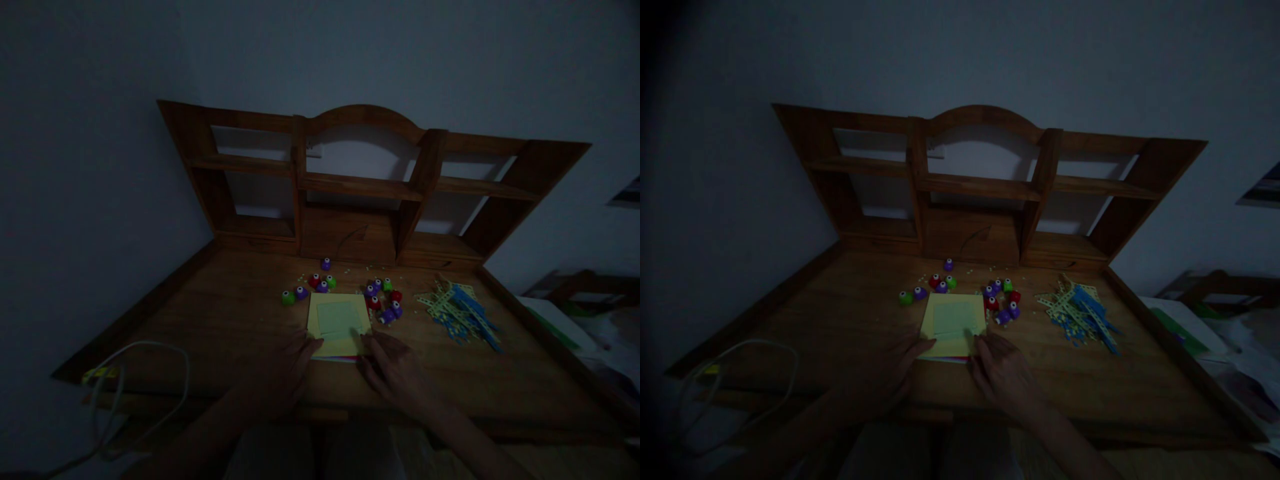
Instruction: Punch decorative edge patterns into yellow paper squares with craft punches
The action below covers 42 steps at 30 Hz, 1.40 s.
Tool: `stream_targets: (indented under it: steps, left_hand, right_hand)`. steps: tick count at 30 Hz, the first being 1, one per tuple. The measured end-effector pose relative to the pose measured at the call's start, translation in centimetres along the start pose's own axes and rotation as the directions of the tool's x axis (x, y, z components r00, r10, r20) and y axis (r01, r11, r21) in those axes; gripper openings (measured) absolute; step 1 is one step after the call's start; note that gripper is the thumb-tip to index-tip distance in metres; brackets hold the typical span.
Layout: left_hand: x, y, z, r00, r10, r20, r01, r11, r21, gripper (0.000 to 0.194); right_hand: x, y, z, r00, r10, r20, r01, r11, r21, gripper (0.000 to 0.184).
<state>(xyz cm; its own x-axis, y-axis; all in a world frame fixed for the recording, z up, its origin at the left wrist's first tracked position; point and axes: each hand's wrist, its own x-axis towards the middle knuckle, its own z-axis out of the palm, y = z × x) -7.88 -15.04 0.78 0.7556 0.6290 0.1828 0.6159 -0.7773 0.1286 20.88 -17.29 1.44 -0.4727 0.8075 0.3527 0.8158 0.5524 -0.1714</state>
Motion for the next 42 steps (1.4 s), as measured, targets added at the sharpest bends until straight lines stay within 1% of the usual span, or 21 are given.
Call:
stream_targets:
  steps: [3,6,8,10,12,13,14,15,17,18,20,23,26,29,31,33,35,38,42]
  left_hand:
    - [-0.4,-0.3,0.2,1.0,0.007,-0.002,-0.007,1.0,0.001,0.063]
    - [-0.4,-0.5,0.0,0.998,0.018,-0.055,-0.019,1.0,-0.022,0.058]
    - [-0.3,-0.8,-0.5,0.994,-0.01,-0.107,0.002,0.997,-0.081,0.053]
    - [0.1,-1.2,-1.1,0.979,-0.114,-0.168,0.082,0.979,-0.185,0.049]
    - [0.8,-1.9,-1.7,0.936,-0.276,-0.217,0.196,0.923,-0.331,0.046]
    - [1.3,-2.3,-1.9,0.912,-0.341,-0.226,0.228,0.882,-0.412,0.044]
    - [2.0,-2.8,-2.0,0.897,-0.378,-0.226,0.232,0.842,-0.486,0.041]
    - [2.8,-3.3,-2.0,0.898,-0.385,-0.214,0.215,0.808,-0.549,0.037]
    - [4.6,-4.3,-1.5,0.912,-0.35,-0.216,0.155,0.78,-0.607,0.027]
    - [5.4,-4.8,-1.1,0.921,-0.337,-0.195,0.15,0.769,-0.622,0.024]
    - [6.8,-5.8,0.1,0.935,-0.307,-0.179,0.13,0.764,-0.632,0.021]
    - [7.5,-6.7,1.8,0.937,-0.294,-0.19,0.112,0.765,-0.634,0.02]
    - [6.9,-6.9,2.9,0.939,-0.295,-0.179,0.119,0.763,-0.635,0.02]
    - [6.5,-6.8,3.0,0.93,-0.324,-0.171,0.144,0.752,-0.643,0.019]
    - [6.6,-6.7,2.7,0.923,-0.341,-0.178,0.15,0.745,-0.649,0.02]
    - [6.9,-6.6,2.4,0.923,-0.331,-0.198,0.136,0.759,-0.637,0.02]
    - [7.3,-6.4,2.1,0.935,-0.289,-0.207,0.111,0.789,-0.604,0.018]
    - [7.4,-5.9,1.8,0.957,-0.22,-0.189,0.091,0.846,-0.526,0.017]
    - [7.1,-5.5,1.8,0.961,-0.18,-0.21,0.066,0.886,-0.459,0.022]
  right_hand:
    - [-0.1,-0.1,0.1,1.0,0.017,-0.005,-0.016,1.0,0.016,0.028]
    - [-0.2,0.2,0.2,0.999,0.031,-0.027,-0.03,0.999,0.037,0.027]
    - [-0.3,0.8,0.1,0.997,0.063,-0.051,-0.058,0.993,0.101,0.023]
    - [-0.2,1.5,-0.2,0.985,0.134,-0.106,-0.11,0.972,0.206,0.02]
    - [0.2,2.3,-0.3,0.962,0.221,-0.157,-0.159,0.928,0.336,0.018]
    - [0.6,2.6,-0.3,0.952,0.257,-0.164,-0.174,0.899,0.402,0.017]
    - [1.1,2.9,-0.2,0.947,0.283,-0.154,-0.184,0.866,0.465,0.016]
    - [1.7,3.1,0.1,0.945,0.299,-0.134,-0.189,0.832,0.522,0.015]
    - [3.0,3.3,0.9,0.949,0.302,-0.088,-0.187,0.767,0.614,0.018]
    - [3.7,3.3,1.5,0.955,0.289,-0.072,-0.176,0.742,0.647,0.02]
    - [4.8,3.2,2.8,0.97,0.239,-0.048,-0.146,0.726,0.672,0.026]
    - [5.8,3.3,4.3,0.985,0.173,-0.016,-0.127,0.781,0.611,0.032]
    - [6.1,3.5,4.9,0.985,0.169,0.024,-0.157,0.839,0.522,0.031]
    - [6.0,3.1,4.9,0.966,0.235,0.108,-0.258,0.829,0.497,0.022]
    - [6.0,2.7,4.8,0.946,0.274,0.171,-0.323,0.786,0.527,0.019]
    - [5.9,2.2,4.7,0.936,0.288,0.204,-0.353,0.743,0.569,0.017]
    - [5.6,1.8,4.6,0.938,0.288,0.196,-0.347,0.741,0.574,0.016]
    - [5.2,1.6,4.5,0.953,0.269,0.142,-0.303,0.795,0.525,0.016]
    - [5.1,1.8,4.4,0.966,0.227,0.126,-0.259,0.831,0.492,0.018]
